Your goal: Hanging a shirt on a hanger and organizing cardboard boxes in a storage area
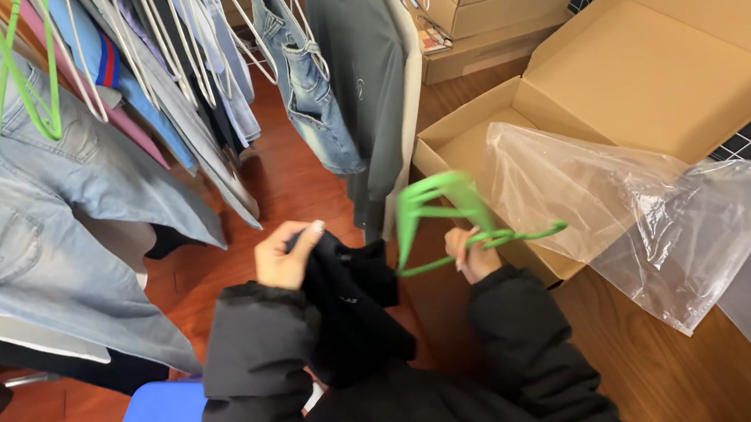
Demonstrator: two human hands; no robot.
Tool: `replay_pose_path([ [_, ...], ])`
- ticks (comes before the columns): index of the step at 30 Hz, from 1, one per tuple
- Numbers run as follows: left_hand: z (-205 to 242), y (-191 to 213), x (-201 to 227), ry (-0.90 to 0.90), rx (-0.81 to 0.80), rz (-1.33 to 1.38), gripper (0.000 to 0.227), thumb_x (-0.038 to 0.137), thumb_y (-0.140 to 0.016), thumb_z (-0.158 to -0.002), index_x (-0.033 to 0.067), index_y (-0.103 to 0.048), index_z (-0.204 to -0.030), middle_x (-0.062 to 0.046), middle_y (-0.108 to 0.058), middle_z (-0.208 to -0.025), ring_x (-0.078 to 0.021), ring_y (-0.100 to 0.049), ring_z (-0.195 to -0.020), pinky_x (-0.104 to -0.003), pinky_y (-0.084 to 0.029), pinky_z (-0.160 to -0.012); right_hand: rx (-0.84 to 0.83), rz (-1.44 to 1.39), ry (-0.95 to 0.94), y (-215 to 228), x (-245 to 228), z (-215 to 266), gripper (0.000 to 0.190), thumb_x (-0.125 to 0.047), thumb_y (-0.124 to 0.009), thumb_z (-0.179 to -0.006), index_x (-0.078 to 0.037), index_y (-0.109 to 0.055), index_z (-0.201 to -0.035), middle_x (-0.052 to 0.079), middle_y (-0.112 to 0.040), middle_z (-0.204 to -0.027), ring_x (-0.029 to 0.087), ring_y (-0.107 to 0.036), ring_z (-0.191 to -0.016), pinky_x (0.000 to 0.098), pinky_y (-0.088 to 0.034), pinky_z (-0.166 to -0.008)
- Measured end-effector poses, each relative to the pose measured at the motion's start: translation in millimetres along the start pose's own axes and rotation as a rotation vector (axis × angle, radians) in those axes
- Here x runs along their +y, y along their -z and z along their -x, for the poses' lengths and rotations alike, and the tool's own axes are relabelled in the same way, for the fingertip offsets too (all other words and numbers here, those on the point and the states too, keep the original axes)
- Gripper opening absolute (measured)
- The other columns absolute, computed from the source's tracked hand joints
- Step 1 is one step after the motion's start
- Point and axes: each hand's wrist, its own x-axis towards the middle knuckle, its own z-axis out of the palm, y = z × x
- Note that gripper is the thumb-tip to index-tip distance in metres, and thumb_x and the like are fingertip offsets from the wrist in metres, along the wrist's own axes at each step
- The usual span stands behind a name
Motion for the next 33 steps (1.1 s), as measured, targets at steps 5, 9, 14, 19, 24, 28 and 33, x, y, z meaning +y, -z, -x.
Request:
replay_pose_path([
  [5,30.6,-45.0,-7.8,0.03,-0.311,-0.15,0.01,0.031,-0.072,-0.069,0.0222,-0.07,-0.072,-0.003,-0.062,-0.053,-0.0108,-0.057,-0.052,-0.023,-0.045,-0.05,-0.182,-0.66,0.17,-21.0,-33.3,-15.1,0.066,-0.052,-0.014,-0.09,-0.012,-0.032,-0.042,-0.003,-0.021,-0.042,0.009,-0.022,-0.048,0.0192,-0.023,-0.048],
  [9,43.6,-57.6,-8.2,0.081,-0.374,-0.169,0.008,0.032,-0.072,-0.068,0.0249,-0.069,-0.068,0.0,-0.061,-0.048,-0.0117,-0.059,-0.047,-0.02,-0.046,-0.046,-0.224,-0.689,0.152,-11.6,-5.3,-6.5,0.065,-0.054,-0.024,-0.089,-0.011,-0.034,-0.041,-0.003,-0.025,-0.048,0.009,-0.023,-0.052,0.0228,-0.025,-0.052],
  [14,46.9,-56.5,-2.0,0.145,-0.389,-0.073,0.008,0.031,-0.072,-0.07,0.0235,-0.07,-0.069,-0.003,-0.062,-0.05,-0.0097,-0.058,-0.047,-0.02,-0.046,-0.046,-0.233,-0.594,0.116,-22.9,7.5,0.4,0.069,-0.054,-0.016,-0.091,-0.013,-0.035,-0.038,-0.004,-0.024,-0.041,0.008,-0.023,-0.046,0.0192,-0.025,-0.048],
  [19,50.7,-46.6,12.5,0.131,-0.384,0.025,0.006,0.027,-0.073,-0.07,0.0216,-0.071,-0.071,-0.003,-0.063,-0.052,-0.0062,-0.055,-0.048,-0.019,-0.046,-0.046,-0.158,-0.425,0.169,-11.0,54.0,5.1,0.073,-0.051,-0.022,-0.092,-0.01,-0.039,-0.035,0.002,-0.033,-0.036,0.011,-0.026,-0.04,0.0206,-0.026,-0.044],
  [24,40.6,-12.4,18.8,-0.053,-0.283,0.127,0.007,0.017,-0.074,-0.069,0.0166,-0.072,-0.075,-0.003,-0.064,-0.059,-0.0045,-0.05,-0.06,-0.022,-0.048,-0.061,-0.015,0.036,-0.171,-2.1,47.3,15.3,0.064,-0.027,-0.039,-0.092,0.001,-0.05,-0.036,0.013,-0.045,-0.036,0.018,-0.043,-0.029,0.0229,-0.036,-0.024],
  [28,30.6,4.6,8.2,-0.029,-0.08,0.094,0.003,0.016,-0.072,-0.072,0.0177,-0.07,-0.073,0.001,-0.059,-0.055,-0.0039,-0.048,-0.052,-0.021,-0.046,-0.055,-0.018,0.244,-0.16,-4.8,28.1,8.5,0.028,-0.012,-0.053,-0.082,-0.001,-0.057,-0.056,0.014,-0.059,-0.048,0.018,-0.05,-0.037,0.0244,-0.042,-0.036],
  [33,25.9,3.3,-6.1,0.037,0.045,0.126,0.004,0.015,-0.072,-0.073,0.0151,-0.069,-0.073,0.002,-0.052,-0.052,-0.0022,-0.044,-0.049,-0.017,-0.043,-0.048,-0.016,0.129,-0.146,-4.0,8.3,5.2,0.013,-0.011,-0.069,-0.072,-0.002,-0.063,-0.078,0.008,-0.06,-0.073,0.012,-0.054,-0.067,0.0257,-0.047,-0.063],
])
